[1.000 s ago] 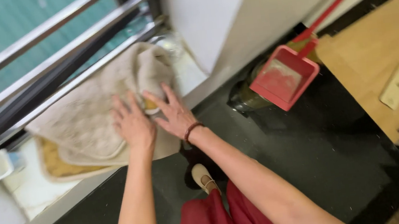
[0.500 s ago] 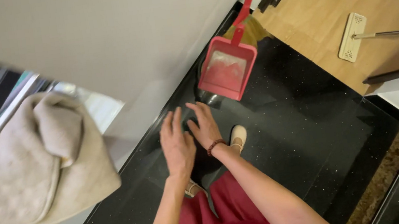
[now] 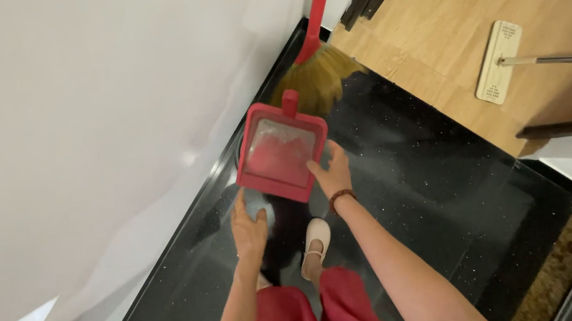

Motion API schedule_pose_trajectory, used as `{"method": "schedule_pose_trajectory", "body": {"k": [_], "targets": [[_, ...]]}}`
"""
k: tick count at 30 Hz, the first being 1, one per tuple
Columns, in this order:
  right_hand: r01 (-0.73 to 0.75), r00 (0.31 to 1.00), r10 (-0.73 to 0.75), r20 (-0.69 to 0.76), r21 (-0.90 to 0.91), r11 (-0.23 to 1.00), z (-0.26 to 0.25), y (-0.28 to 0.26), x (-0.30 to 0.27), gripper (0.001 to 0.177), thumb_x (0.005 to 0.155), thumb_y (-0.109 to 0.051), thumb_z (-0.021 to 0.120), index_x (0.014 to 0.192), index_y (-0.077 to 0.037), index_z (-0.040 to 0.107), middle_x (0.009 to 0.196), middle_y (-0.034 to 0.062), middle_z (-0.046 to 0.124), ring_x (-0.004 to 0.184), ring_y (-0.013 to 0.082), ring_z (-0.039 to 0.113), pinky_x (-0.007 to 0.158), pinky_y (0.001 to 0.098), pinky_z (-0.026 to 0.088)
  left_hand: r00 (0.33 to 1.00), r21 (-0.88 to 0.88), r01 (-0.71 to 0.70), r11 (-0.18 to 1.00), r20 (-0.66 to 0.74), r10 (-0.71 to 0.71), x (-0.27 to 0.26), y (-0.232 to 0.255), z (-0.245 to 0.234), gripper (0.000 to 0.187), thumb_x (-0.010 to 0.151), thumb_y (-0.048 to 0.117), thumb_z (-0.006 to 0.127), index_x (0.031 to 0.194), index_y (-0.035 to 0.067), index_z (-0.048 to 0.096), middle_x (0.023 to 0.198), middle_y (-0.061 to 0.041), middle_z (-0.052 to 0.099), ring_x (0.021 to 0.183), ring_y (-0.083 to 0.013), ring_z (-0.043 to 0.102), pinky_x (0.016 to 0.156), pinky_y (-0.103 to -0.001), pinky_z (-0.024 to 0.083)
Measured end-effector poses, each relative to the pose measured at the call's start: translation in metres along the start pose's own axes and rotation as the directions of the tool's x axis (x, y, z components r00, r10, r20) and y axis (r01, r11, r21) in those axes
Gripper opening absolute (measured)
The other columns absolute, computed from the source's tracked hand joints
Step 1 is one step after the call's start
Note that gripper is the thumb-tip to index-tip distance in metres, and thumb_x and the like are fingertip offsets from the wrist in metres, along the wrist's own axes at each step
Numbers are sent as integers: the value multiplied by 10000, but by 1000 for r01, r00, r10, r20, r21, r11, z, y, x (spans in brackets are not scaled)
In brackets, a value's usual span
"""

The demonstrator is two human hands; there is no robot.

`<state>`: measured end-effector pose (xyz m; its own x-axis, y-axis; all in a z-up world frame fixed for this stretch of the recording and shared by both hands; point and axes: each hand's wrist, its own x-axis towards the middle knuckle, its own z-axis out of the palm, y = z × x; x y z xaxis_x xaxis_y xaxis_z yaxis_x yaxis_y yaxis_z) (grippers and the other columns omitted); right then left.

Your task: Mopping the wooden and granite floors, and sweeping the stairs with a broom and dustpan.

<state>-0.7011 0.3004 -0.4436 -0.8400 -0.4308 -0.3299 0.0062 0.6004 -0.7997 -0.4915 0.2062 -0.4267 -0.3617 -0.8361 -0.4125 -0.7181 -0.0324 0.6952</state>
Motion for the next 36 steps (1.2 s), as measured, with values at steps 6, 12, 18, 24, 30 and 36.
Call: {"method": "schedule_pose_trajectory", "body": {"k": [6,12,18,24,30,36], "targets": [[-316,947,314,74,21,948,47,152,63,1096,742,-399,894,1559,-6,277,1507,291,443,1382,355,480,1120,417,418,979,146,162,976,97,-177,116,-70,54,916,805,245,812,1568,147,315,1481,-285,441,1395,-441,412,1155,-483,348],[-513,857,474,204,240,824,88,210,99,991,717,-346,835,1539,-93,344,1386,218,601,1226,320,623,979,420,521,978,123,139,983,139,-156,202,-104,91,1034,753,268,806,1595,71,237,1520,-299,375,1403,-446,382,1158,-467,339],[-393,919,393,-17,18,919,110,184,99,528,858,-251,739,1352,-118,611,1181,153,742,1099,341,692,918,414,531,973,212,-109,971,222,61,240,-156,125,719,965,241,681,1598,117,363,1530,-248,498,1426,-433,457,1182,-475,386],[-530,836,540,-93,115,840,120,162,93,509,828,-179,720,1325,-144,615,1164,153,742,1086,341,693,919,417,523,979,341,86,936,143,-142,243,-130,128,908,845,46,628,1655,161,234,1498,-267,477,1223,-477,575,1060,-503,455],[-444,891,454,-2,210,871,123,194,96,510,775,-115,728,1275,-119,624,1148,137,756,1080,325,709,928,398,519,922,191,143,971,332,-201,259,-109,106,886,844,214,745,1588,222,263,1390,-196,597,1279,-383,584,1050,-457,463],[-473,879,476,-45,57,879,135,230,99,452,805,-125,691,1254,-93,650,1081,178,756,1054,364,711,894,423,541,917,217,178,960,316,-242,250,-96,102,805,872,250,729,1573,232,336,1356,-218,627,1267,-399,594,1050,-464,463]]}}
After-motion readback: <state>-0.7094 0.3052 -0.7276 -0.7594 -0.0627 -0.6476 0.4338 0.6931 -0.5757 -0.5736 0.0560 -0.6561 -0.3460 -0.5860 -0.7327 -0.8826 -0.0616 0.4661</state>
